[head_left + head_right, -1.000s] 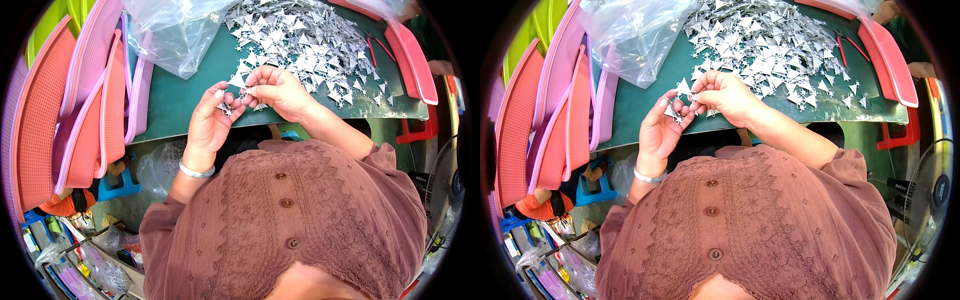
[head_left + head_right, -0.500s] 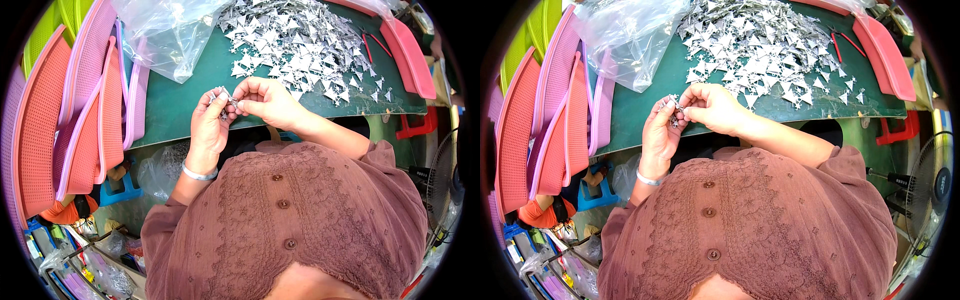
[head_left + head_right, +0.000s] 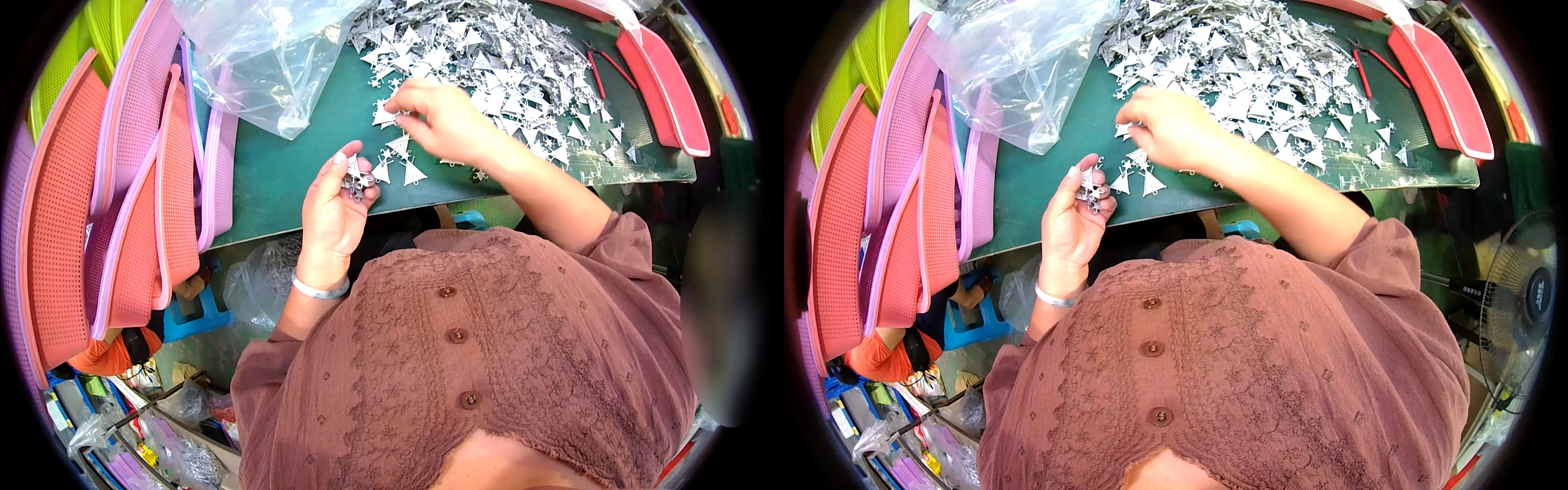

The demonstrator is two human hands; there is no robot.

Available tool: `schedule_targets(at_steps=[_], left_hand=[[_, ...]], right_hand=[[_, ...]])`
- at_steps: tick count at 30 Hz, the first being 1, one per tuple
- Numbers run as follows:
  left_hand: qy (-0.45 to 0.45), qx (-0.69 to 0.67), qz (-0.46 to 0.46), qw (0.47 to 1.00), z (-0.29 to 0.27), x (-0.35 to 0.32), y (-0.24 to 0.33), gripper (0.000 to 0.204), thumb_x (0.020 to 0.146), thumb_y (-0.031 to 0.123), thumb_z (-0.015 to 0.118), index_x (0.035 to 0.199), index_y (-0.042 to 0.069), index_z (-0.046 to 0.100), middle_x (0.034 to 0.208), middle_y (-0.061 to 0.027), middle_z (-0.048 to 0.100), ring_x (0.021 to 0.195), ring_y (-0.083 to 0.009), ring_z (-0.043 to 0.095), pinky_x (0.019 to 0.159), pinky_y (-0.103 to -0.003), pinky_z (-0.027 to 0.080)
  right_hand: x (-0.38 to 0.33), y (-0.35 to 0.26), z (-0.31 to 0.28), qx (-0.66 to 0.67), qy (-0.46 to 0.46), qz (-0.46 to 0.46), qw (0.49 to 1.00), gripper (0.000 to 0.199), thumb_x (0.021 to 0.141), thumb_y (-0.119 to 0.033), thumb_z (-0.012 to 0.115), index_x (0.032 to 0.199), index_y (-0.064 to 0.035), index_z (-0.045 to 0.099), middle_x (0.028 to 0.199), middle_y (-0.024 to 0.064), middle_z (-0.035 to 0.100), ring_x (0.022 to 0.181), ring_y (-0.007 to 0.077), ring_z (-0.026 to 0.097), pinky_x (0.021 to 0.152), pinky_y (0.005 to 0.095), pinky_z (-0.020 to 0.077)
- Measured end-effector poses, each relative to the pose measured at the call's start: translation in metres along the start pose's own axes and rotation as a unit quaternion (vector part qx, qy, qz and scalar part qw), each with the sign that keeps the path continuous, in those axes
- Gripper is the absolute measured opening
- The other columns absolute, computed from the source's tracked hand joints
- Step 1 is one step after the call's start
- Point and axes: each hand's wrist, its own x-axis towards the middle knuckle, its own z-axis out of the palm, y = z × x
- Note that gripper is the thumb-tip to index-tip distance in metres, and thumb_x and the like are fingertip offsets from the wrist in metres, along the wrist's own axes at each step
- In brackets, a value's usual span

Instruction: The person picks up star-shaped metal objects from a pile on a table and uses a pair of red-handled pliers to trim small protrusions from their edges.

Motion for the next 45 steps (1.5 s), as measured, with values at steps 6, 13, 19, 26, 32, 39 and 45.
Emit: schedule_targets(at_steps=[6,13,19,26,32,39,45], left_hand=[[-0.006,0.012,0.0,1.0,-0.001,-0.001,0.004,0.026,0.09,0.022,0.043,0.105,0.001,0.048,0.077,-0.0031,0.05,0.069,-0.012,0.047,0.058,-0.024,0.041],[0.018,0.009,-0.005,1.0,-0.003,-0.004,0.006,0.025,0.09,0.021,0.044,0.106,0.003,0.049,0.08,-0.0053,0.052,0.073,-0.0146,0.051,0.062,-0.026,0.045],[0.025,0.016,-0.006,1.0,0.002,-0.005,0.008,0.025,0.087,0.015,0.046,0.109,0.002,0.047,0.084,-0.0072,0.054,0.074,-0.0161,0.054,0.063,-0.028,0.047],[0.007,0.003,-0.014,1.0,-0.002,-0.004,0.008,0.026,0.084,0.009,0.048,0.109,0.001,0.048,0.081,-0.0062,0.053,0.071,-0.0151,0.053,0.063,-0.027,0.047],[0.002,0.014,-0.014,1.0,-0.001,-0.004,0.008,0.024,0.084,0.005,0.047,0.107,0.0,0.049,0.08,-0.0059,0.053,0.07,-0.0147,0.053,0.061,-0.027,0.046],[0.021,0.027,-0.01,0.999,-0.001,-0.003,0.008,0.023,0.083,0.005,0.047,0.106,0.001,0.05,0.08,-0.0059,0.054,0.069,-0.0145,0.053,0.061,-0.027,0.046],[0.029,0.026,-0.011,0.999,0.001,-0.003,0.009,0.022,0.083,0.006,0.047,0.104,0.001,0.05,0.079,-0.0056,0.053,0.069,-0.0141,0.052,0.06,-0.026,0.045]], right_hand=[[0.02,0.022,-0.001,-0.27,-0.084,-0.019,0.959,0.024,0.066,-0.012,0.063,0.09,-0.0093,0.063,0.098,0.0054,0.051,0.096,0.024,0.046,0.081,0.0374,0.0352],[0.024,0.03,0.003,-0.279,-0.09,-0.025,0.956,0.017,0.068,-0.014,0.06,0.083,-0.0073,0.064,0.096,0.0081,0.052,0.097,0.0251,0.045,0.079,0.0399,0.0355],[0.029,0.034,0.0,-0.242,-0.122,0.025,0.962,0.017,0.065,-0.013,0.066,0.081,-0.0084,0.061,0.102,0.0051,0.051,0.099,0.0251,0.044,0.084,0.0389,0.0339],[0.03,0.032,-0.002,-0.258,-0.133,0.035,0.956,0.017,0.067,-0.012,0.064,0.084,-0.0092,0.062,0.102,0.0042,0.052,0.098,0.0247,0.044,0.083,0.0397,0.034],[0.028,0.034,-0.003,-0.257,-0.132,0.023,0.957,0.02,0.067,-0.014,0.065,0.087,-0.0118,0.063,0.101,0.0037,0.051,0.098,0.0243,0.044,0.083,0.0395,0.034],[0.022,0.017,-0.001,-0.211,-0.116,-0.035,0.97,0.017,0.064,-0.022,0.068,0.07,-0.0094,0.059,0.085,0.0042,0.05,0.089,0.0233,0.045,0.076,0.0363,0.0351],[0.021,0.02,0.014,-0.241,-0.08,-0.031,0.967,0.011,0.064,-0.018,0.062,0.067,-0.0077,0.058,0.078,0.006,0.051,0.083,0.0241,0.047,0.073,0.0364,0.0376]])
